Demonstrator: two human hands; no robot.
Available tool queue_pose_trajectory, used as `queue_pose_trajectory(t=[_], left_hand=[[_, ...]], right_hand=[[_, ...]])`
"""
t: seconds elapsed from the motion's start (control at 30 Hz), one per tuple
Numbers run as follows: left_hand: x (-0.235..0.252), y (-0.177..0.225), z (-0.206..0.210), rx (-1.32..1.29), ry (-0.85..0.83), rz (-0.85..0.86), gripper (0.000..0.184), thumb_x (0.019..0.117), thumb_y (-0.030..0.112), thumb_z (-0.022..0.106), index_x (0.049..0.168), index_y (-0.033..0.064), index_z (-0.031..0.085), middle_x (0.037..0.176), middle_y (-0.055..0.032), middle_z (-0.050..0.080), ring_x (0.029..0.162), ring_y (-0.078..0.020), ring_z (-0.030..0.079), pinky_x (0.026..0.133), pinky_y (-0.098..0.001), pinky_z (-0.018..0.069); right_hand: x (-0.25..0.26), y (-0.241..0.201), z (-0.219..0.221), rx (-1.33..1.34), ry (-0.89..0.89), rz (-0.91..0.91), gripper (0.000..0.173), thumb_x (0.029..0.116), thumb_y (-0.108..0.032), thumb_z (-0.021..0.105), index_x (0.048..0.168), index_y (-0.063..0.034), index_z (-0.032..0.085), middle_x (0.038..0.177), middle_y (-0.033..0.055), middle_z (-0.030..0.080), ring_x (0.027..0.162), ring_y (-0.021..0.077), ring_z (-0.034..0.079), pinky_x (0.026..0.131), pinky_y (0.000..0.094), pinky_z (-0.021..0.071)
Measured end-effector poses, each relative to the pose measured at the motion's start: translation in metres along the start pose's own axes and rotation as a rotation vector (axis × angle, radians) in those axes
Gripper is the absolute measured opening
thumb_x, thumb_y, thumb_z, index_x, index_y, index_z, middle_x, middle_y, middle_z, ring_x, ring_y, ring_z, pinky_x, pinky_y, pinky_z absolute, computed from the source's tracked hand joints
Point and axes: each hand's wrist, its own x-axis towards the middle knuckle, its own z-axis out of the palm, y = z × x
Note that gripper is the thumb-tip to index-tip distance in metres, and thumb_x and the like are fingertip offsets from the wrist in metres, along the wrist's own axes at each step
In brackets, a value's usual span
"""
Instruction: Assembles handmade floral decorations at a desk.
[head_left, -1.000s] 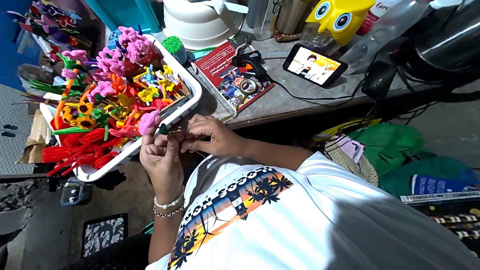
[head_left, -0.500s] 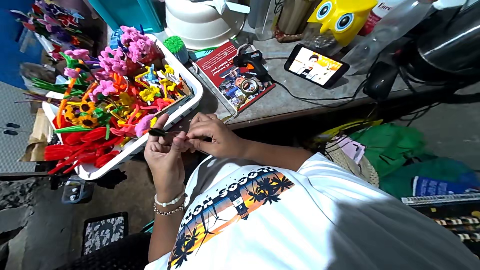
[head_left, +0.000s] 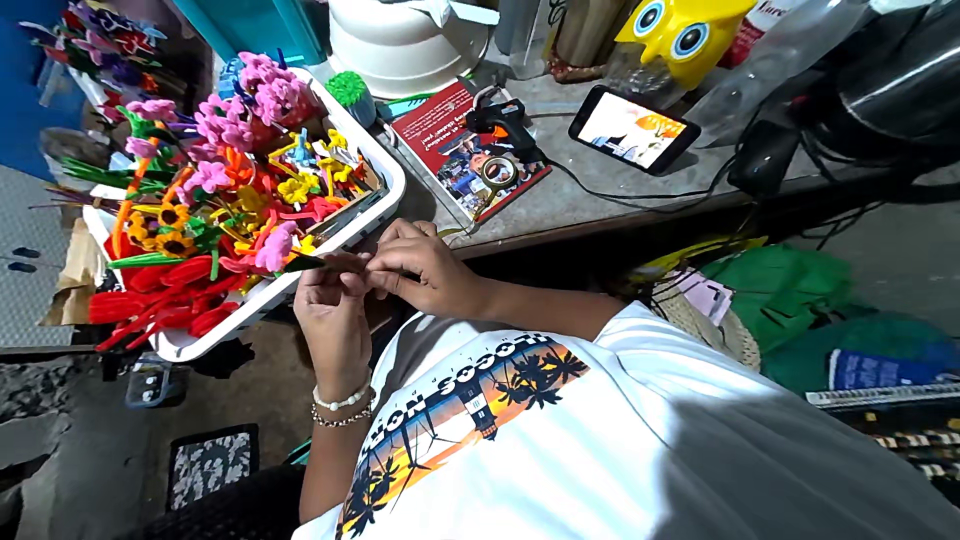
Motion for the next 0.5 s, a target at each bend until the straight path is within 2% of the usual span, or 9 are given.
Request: queue_pose_trajectory(t=[0.07,0.2,0.27,0.33,0.37,0.43,0.47,0.5], left_hand=[[-0.0007,-0.0015,-0.0017,0.017,0.008,0.030,0.025,0.0850,0.032,0.083,0.104,0.0198,0.071,0.097,0.0056,0.074,0.082,-0.0055,0.070,0.072,-0.0224,0.0608],[0.0000,0.0023,-0.0036,0.072,-0.033,0.112,0.012,0.0912,0.030,0.077,0.098,0.0216,0.073,0.093,0.0075,0.073,0.081,-0.0053,0.070,0.070,-0.0221,0.0601],[-0.0012,0.0036,-0.0043,0.054,-0.064,0.102,0.007,0.0936,0.028,0.075,0.096,0.0219,0.073,0.093,0.0079,0.072,0.080,-0.0048,0.069,0.068,-0.0214,0.0596],[-0.0012,0.0036,-0.0051,-0.021,-0.106,0.060,0.002,0.0944,0.024,0.073,0.095,0.0220,0.074,0.093,0.0076,0.071,0.078,-0.0043,0.068,0.066,-0.0205,0.0588],[-0.0011,0.0032,-0.0047,-0.061,-0.115,0.034,0.003,0.0947,0.021,0.072,0.095,0.0215,0.074,0.093,0.0068,0.072,0.075,-0.0039,0.068,0.063,-0.0194,0.0581],[-0.0005,0.0032,-0.0038,-0.086,-0.136,-0.012,0.005,0.0962,0.025,0.071,0.098,0.0209,0.073,0.093,0.0062,0.070,0.071,-0.0030,0.066,0.059,-0.0177,0.0565],[0.0000,0.0028,-0.0039,-0.071,-0.140,-0.022,0.008,0.0968,0.027,0.071,0.101,0.0203,0.072,0.095,0.0058,0.070,0.072,-0.0035,0.066,0.061,-0.0182,0.0571],[0.0005,0.0025,-0.0047,-0.040,-0.136,-0.023,0.012,0.0970,0.029,0.070,0.106,0.0204,0.072,0.099,0.0060,0.071,0.079,-0.0039,0.068,0.068,-0.0194,0.0589]], right_hand=[[-0.0017,0.0007,0.0022,-0.008,-0.008,-0.008,0.014,0.0908,-0.004,0.063,0.089,-0.0021,0.077,0.083,0.0054,0.071,0.093,0.0199,0.063,0.094,0.0499,0.0372],[-0.0017,0.0027,0.0022,0.052,-0.051,0.004,0.011,0.0899,-0.003,0.067,0.085,-0.0030,0.076,0.078,0.0034,0.071,0.091,0.0181,0.063,0.094,0.0506,0.0361],[-0.0015,0.0042,0.0005,0.125,-0.098,0.033,0.010,0.0882,-0.001,0.068,0.089,-0.0026,0.078,0.080,0.0029,0.073,0.091,0.0161,0.064,0.095,0.0500,0.0385],[-0.0008,0.0048,-0.0027,0.208,-0.163,0.081,0.012,0.0932,-0.003,0.066,0.092,-0.0001,0.078,0.083,0.0052,0.072,0.093,0.0154,0.063,0.096,0.0469,0.0404],[-0.0001,0.0047,-0.0041,0.257,-0.192,0.105,0.014,0.0946,-0.003,0.065,0.091,0.0019,0.077,0.085,0.0071,0.070,0.093,0.0155,0.062,0.095,0.0438,0.0415],[0.0005,0.0052,-0.0050,0.331,-0.217,0.149,0.015,0.0958,-0.001,0.062,0.088,0.0036,0.074,0.085,0.0084,0.068,0.092,0.0148,0.062,0.090,0.0363,0.0474],[-0.0002,0.0062,-0.0049,0.322,-0.207,0.155,0.015,0.0958,-0.001,0.062,0.089,0.0034,0.074,0.085,0.0080,0.067,0.091,0.0147,0.062,0.090,0.0362,0.0480],[-0.0013,0.0067,-0.0045,0.275,-0.178,0.150,0.014,0.0958,-0.002,0.063,0.089,0.0022,0.075,0.083,0.0071,0.069,0.092,0.0154,0.062,0.093,0.0407,0.0448]])
